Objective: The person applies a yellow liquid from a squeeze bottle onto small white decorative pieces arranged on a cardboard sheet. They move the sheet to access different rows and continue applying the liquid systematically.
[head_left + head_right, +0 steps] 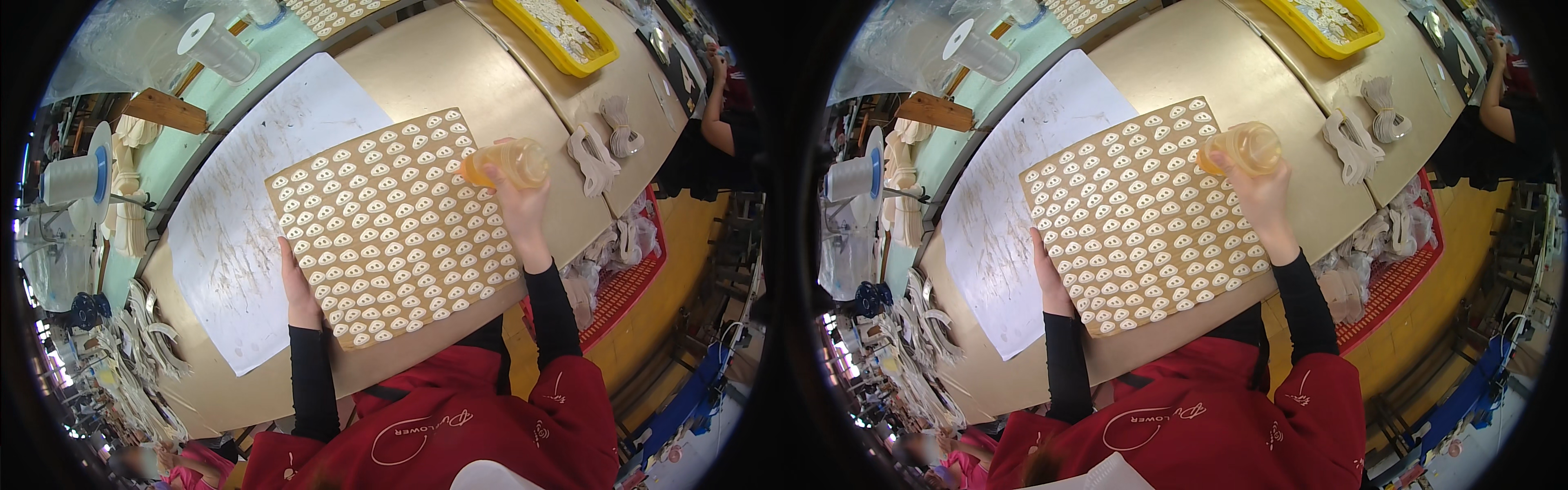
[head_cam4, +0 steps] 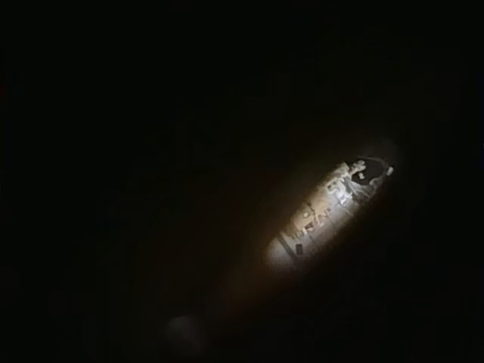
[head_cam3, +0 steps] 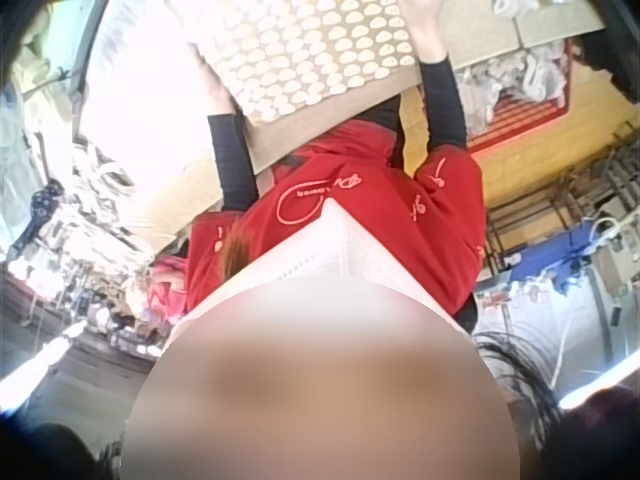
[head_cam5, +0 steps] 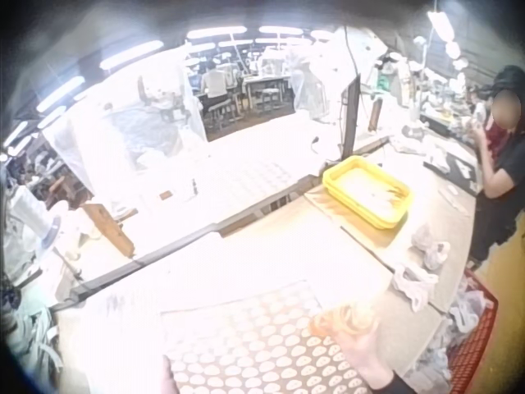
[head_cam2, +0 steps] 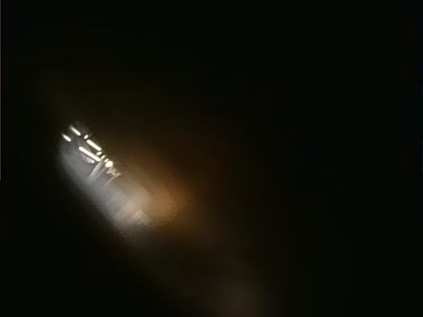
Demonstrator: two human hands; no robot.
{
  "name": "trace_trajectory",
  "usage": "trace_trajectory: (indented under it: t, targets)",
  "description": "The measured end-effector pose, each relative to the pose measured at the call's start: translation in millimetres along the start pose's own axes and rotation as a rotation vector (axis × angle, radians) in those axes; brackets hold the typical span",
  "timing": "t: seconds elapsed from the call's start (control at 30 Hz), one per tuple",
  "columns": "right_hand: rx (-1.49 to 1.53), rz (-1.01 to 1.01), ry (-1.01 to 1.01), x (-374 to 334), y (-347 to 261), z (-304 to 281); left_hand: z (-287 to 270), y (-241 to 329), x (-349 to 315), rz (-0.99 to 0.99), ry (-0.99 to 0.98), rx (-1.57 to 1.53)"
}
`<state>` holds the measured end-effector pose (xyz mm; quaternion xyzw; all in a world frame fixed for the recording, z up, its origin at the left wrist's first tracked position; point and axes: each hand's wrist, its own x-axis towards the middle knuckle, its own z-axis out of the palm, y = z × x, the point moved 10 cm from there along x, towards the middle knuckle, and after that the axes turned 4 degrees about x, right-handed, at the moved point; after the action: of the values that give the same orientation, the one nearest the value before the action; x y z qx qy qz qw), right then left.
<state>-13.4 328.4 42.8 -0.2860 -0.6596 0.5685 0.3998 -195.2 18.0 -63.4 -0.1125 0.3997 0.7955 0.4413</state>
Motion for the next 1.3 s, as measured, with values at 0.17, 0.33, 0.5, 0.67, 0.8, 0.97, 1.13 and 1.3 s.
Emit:
trace_trajectory:
  t: [0.17, 0.33, 0.5, 0.67, 0.8, 0.97, 1.13, 1.3]
  targets:
    - [0.011, -0.006, 0.025, 0, 0, -1, -2, 1, 1, -0.001, -0.015, -0.002]
    - [0.027, 0.002, -0.004, -1, -4, 1, 5, 0, 0, 0.001, -0.079, -0.024]
    - [0.017, -0.045, -0.045, 1, -10, 12, -1, 0, 1, -0.002, -0.013, 0.002]
    - [-0.009, -0.049, -0.081, 5, -14, 18, -5, 1, 1, -0.006, 0.009, 0.015]
    - [-0.038, -0.001, -0.104, 6, -10, 17, -3, 0, 1, -0.005, -0.011, 0.004]
    - [-0.051, 0.005, -0.091, 5, -9, 12, -3, 0, 1, -0.010, -0.018, -0.008]
    - [-0.010, 0.002, -0.103, 5, -9, 14, -3, 0, 2, 0.000, -0.036, -0.018]
    - [-0.005, -0.024, -0.097, 10, -9, 19, -6, 0, 2, -0.009, -0.022, -0.009]
